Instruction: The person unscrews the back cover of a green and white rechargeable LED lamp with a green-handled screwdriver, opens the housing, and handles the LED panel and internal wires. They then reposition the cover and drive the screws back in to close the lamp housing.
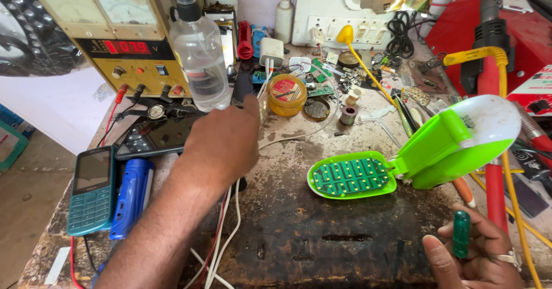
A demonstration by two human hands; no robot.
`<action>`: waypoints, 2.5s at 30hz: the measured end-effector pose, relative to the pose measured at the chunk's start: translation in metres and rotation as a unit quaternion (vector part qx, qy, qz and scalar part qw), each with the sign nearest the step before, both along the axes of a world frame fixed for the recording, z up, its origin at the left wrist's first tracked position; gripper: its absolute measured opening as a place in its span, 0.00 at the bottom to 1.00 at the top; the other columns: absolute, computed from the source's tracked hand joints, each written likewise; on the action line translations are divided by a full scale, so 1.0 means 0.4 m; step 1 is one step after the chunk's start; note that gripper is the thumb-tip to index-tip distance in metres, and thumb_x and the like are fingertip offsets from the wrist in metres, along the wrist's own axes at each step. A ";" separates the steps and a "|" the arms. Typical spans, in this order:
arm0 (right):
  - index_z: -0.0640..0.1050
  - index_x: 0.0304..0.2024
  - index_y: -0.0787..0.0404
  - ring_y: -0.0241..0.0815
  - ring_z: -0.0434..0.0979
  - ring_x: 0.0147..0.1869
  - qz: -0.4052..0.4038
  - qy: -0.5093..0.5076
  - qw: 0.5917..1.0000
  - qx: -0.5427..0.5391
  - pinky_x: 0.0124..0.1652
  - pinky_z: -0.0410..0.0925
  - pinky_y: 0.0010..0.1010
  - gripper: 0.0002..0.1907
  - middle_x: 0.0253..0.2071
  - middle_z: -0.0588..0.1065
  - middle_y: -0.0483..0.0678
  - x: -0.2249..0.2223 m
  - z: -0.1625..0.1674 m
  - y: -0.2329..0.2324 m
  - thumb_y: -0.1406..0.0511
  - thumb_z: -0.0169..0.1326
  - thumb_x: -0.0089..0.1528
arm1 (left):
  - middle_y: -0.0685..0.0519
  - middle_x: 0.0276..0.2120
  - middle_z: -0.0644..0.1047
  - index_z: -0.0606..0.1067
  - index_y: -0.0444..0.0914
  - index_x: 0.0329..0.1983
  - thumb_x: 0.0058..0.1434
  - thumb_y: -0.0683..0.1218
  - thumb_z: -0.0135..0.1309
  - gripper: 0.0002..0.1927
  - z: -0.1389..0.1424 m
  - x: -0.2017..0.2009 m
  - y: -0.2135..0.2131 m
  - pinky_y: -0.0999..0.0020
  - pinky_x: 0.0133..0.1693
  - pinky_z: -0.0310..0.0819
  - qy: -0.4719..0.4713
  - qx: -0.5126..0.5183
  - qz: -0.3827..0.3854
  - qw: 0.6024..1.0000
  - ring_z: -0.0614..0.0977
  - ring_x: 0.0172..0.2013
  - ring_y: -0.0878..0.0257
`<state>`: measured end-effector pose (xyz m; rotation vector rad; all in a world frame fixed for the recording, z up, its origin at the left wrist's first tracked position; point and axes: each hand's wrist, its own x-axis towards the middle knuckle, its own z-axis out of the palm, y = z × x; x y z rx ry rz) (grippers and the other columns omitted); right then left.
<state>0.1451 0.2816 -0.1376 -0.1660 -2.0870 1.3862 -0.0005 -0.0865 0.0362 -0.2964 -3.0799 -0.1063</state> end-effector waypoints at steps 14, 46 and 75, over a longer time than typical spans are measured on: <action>0.73 0.62 0.62 0.30 0.77 0.41 0.027 -0.033 0.999 0.003 0.40 0.70 0.20 0.27 0.38 0.77 0.47 0.004 0.016 -0.012 0.73 0.60 0.60 | 0.46 0.27 0.82 0.80 0.40 0.35 0.60 0.53 0.65 0.12 0.033 0.002 -0.044 0.53 0.33 0.75 0.193 0.176 0.028 0.965 0.84 0.30 0.49; 0.81 0.57 0.34 0.52 0.84 0.40 -0.099 -0.316 0.889 0.317 0.41 0.74 0.42 0.22 0.37 0.83 0.53 -0.143 0.255 -0.178 0.49 0.64 0.60 | 0.51 0.27 0.84 0.84 0.40 0.36 0.54 0.53 0.64 0.13 -0.158 -0.034 0.208 0.64 0.34 0.78 -0.024 0.404 -0.131 0.905 0.86 0.28 0.59; 0.81 0.53 0.45 0.45 0.84 0.49 0.002 -0.097 0.947 0.305 0.44 0.74 0.36 0.22 0.48 0.82 0.46 -0.187 0.232 -0.142 0.57 0.63 0.56 | 0.41 0.54 0.75 0.69 0.34 0.65 0.41 0.62 0.72 0.50 -0.149 -0.054 0.191 0.55 0.56 0.68 -0.064 0.300 -0.282 0.909 0.76 0.56 0.45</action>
